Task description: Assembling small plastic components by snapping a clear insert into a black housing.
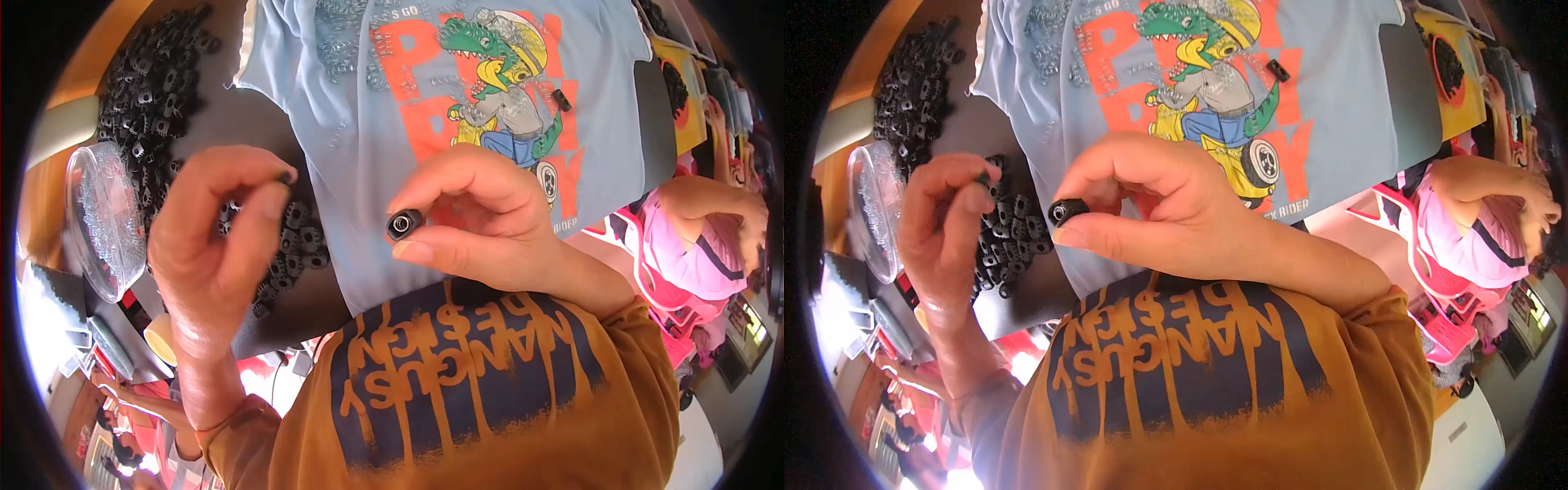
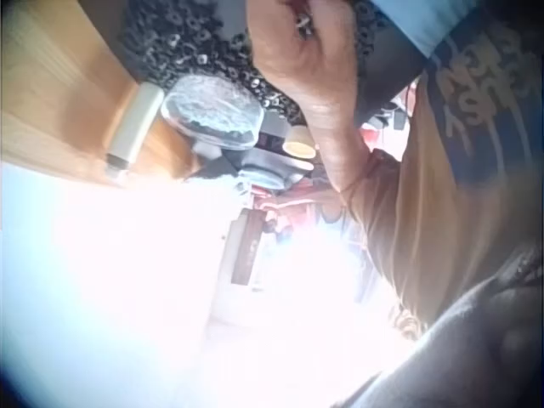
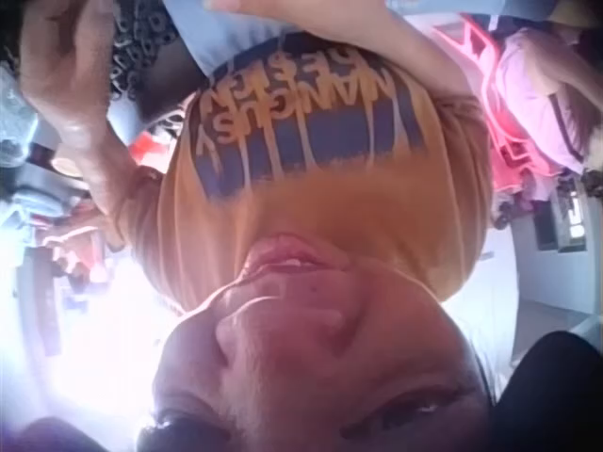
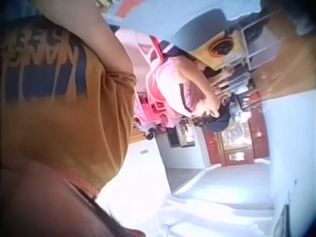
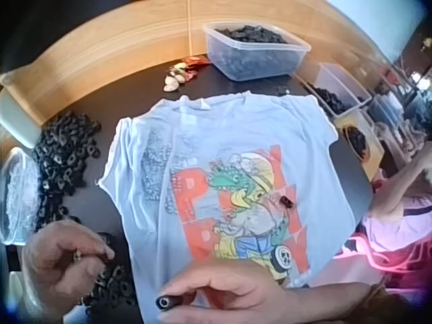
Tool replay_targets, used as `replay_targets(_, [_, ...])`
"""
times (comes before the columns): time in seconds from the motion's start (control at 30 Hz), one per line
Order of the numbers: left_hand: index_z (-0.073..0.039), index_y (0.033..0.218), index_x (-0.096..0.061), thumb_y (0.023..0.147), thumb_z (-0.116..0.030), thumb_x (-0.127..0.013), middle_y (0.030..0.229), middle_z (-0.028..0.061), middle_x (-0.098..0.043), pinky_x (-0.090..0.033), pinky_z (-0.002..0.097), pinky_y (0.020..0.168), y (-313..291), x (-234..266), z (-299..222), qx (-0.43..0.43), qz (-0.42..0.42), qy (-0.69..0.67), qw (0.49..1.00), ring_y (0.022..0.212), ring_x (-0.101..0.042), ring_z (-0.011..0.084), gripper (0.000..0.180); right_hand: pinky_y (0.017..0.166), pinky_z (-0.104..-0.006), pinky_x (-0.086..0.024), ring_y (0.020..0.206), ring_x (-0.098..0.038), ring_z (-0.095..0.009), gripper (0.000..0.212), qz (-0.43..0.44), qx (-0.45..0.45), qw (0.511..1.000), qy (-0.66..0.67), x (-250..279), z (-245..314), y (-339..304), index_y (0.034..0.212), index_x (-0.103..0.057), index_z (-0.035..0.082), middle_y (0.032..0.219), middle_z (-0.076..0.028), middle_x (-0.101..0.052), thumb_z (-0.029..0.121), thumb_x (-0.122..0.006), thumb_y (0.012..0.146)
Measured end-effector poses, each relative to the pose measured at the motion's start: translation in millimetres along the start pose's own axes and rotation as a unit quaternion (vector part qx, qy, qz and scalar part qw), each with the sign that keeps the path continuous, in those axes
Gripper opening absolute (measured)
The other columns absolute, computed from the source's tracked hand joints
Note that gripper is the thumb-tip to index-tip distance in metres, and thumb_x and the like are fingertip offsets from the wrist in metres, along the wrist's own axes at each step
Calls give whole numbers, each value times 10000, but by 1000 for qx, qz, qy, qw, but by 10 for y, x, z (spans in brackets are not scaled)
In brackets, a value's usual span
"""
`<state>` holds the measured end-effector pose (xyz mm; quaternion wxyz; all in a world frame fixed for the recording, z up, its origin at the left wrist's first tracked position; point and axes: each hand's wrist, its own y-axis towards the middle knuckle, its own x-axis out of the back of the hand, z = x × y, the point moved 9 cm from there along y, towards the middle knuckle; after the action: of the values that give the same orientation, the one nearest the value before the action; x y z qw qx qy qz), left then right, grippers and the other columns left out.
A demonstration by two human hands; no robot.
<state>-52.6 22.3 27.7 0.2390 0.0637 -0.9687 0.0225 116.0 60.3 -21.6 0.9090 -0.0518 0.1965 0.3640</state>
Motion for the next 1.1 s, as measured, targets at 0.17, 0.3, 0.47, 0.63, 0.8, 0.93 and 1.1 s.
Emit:
replay_targets(0.17, [27,1013,-576,811,70,-614,981,106,-584,-432,223,757,-102,-267,-99,50,49,-218,973,856,-547,127,209,581,-200,-377,709,-525,-44,162,8,15,1000,-3,-19,9,1,947,-633,36,789,19,-574,42,-731,817])
replay_targets(0.3, [26,1018,-562,793,41,-647,976,123,-579,-444,223,740,-181,-382,-60,154,60,-270,949,874,-553,153,241,580,-203,-385,711,-537,-48,153,12,-2,1000,-6,-7,-8,3,932,-643,38,795,15,-595,57,-738,814])
replay_targets(0.47, [18,1019,-581,789,44,-655,956,102,-575,-428,231,756,-150,-410,-123,66,91,-241,964,863,-535,136,243,568,-215,-415,706,-589,-71,146,12,23,999,-19,-29,16,18,901,-660,35,796,7,-633,85,-753,800])
replay_targets(0.63, [12,993,-601,795,41,-651,950,82,-559,-395,226,772,-158,-463,-183,16,134,-183,974,858,-516,118,207,545,-227,-420,666,-600,-88,155,20,41,996,-80,-20,13,10,888,-666,42,771,1,-631,94,-766,782])
replay_targets(0.8, [21,1021,-637,800,64,-654,902,41,-572,-397,230,743,-201,-448,-50,92,80,-226,966,807,-500,106,226,532,-230,-416,656,-603,-93,154,19,41,994,-101,-26,29,15,879,-669,46,756,-2,-628,98,-769,774])
replay_targets(0.93, [27,1034,-633,809,52,-650,903,36,-571,-395,231,745,-249,-430,-7,148,35,-253,955,816,-501,97,227,527,-232,-413,649,-603,-94,148,16,41,994,-104,-27,24,14,868,-667,46,743,1,-627,101,-769,775])
replay_targets(1.1, [34,1006,-640,802,77,-625,895,53,-604,-398,238,744,-223,-400,-57,131,67,-183,972,830,-529,123,209,536,-235,-422,654,-606,-98,141,19,38,993,-110,1,55,15,863,-665,43,748,-5,-626,95,-765,778])
